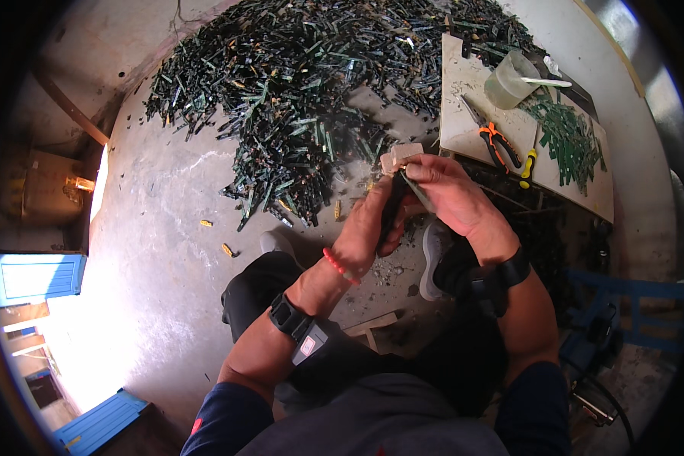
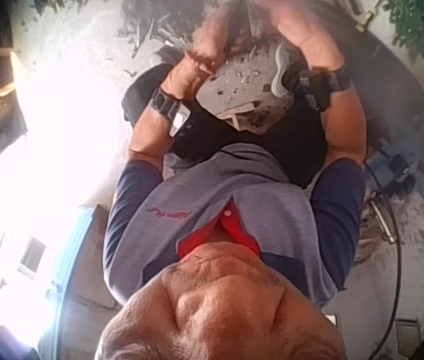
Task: The person sits on the floor and uses pliers and a screwdriver to remove components from green circuit boards. They repeatedly strip parts off the boards and place the removed pieces into a pile on the floor.
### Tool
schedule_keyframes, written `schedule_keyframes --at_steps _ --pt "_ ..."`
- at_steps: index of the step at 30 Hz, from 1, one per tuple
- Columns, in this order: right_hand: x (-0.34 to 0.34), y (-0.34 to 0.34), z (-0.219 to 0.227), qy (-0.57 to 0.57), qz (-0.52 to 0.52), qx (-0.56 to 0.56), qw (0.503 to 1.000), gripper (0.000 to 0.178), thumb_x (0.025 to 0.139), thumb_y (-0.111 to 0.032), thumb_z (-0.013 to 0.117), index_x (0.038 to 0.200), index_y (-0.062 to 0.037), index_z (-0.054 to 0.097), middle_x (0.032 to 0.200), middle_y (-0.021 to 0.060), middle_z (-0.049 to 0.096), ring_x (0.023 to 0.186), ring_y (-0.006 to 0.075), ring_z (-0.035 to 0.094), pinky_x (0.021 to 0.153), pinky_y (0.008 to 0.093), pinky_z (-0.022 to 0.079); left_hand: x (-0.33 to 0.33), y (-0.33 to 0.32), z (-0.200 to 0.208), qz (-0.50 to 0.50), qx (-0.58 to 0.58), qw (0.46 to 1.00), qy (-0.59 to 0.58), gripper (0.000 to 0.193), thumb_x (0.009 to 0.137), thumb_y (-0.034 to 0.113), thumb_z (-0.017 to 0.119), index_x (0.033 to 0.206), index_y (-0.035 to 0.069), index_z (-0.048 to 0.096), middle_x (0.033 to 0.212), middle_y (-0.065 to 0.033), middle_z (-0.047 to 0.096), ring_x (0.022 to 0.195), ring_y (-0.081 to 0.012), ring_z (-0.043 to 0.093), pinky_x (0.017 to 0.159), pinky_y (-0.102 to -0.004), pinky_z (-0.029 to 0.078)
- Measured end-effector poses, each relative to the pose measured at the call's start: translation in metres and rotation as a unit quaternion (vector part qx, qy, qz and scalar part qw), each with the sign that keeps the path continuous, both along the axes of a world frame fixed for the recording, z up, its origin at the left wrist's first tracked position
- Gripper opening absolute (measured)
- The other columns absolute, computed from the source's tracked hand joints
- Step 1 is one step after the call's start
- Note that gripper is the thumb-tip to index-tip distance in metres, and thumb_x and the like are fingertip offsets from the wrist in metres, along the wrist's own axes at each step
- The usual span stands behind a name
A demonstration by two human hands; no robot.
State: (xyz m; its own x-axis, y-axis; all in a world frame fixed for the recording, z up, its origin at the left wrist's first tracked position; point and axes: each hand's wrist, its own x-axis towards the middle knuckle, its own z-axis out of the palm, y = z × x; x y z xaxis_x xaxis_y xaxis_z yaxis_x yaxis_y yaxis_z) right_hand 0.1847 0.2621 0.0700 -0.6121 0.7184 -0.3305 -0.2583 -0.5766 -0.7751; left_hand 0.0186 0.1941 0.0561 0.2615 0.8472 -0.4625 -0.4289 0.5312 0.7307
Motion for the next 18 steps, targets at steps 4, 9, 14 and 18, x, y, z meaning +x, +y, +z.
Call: schedule_keyframes --at_steps 4,9,14,18 --pt "-0.005 -0.009 0.0 -0.11 -0.009 0.142 0.984 0.025 0.092 -0.018 0.066 0.111 -0.0031 0.064 0.097 -0.0007 0.064 0.089 0.0066 0.058 0.079 0.0235 0.049 0.003 -0.001 -0.015 0.034 -0.026 0.998 0.036 0.059 0.099 0.057 0.033 0.085 0.006 0.06 0.054 -0.0004 0.045 0.042 -0.0107 0.04 0.039 -0.0256 0.031" --pt "-0.007 -0.012 0.005 -0.128 -0.025 0.158 0.979 0.03 0.093 -0.02 0.065 0.116 -0.0003 0.061 0.101 -0.0009 0.062 0.089 0.0057 0.056 0.081 0.0219 0.048 -0.003 -0.001 -0.015 0.015 0.026 0.999 0.036 0.057 0.101 0.052 0.03 0.097 0.007 0.064 0.059 -0.0005 0.052 0.043 -0.0096 0.042 0.04 -0.0257 0.032" --pt "0.0 -0.015 0.012 -0.122 -0.039 0.339 0.932 0.049 0.09 -0.004 0.061 0.137 -0.0007 0.047 0.118 0.0063 0.059 0.093 0.0085 0.058 0.084 0.0243 0.049 0.0 0.006 0.002 0.022 -0.036 0.999 -0.012 0.054 0.103 0.048 0.026 0.116 0.008 0.06 0.065 0.0004 0.054 0.044 -0.0088 0.042 0.038 -0.025 0.03" --pt "-0.004 -0.019 0.008 -0.243 0.018 0.419 0.875 0.057 0.083 -0.001 0.069 0.136 -0.0052 0.048 0.123 0.0107 0.06 0.093 0.016 0.062 0.075 0.0289 0.055 0.001 0.006 0.004 0.032 -0.034 0.999 -0.026 0.052 0.102 0.05 0.029 0.107 0.009 0.06 0.063 0.0006 0.051 0.044 -0.0094 0.041 0.037 -0.025 0.029"
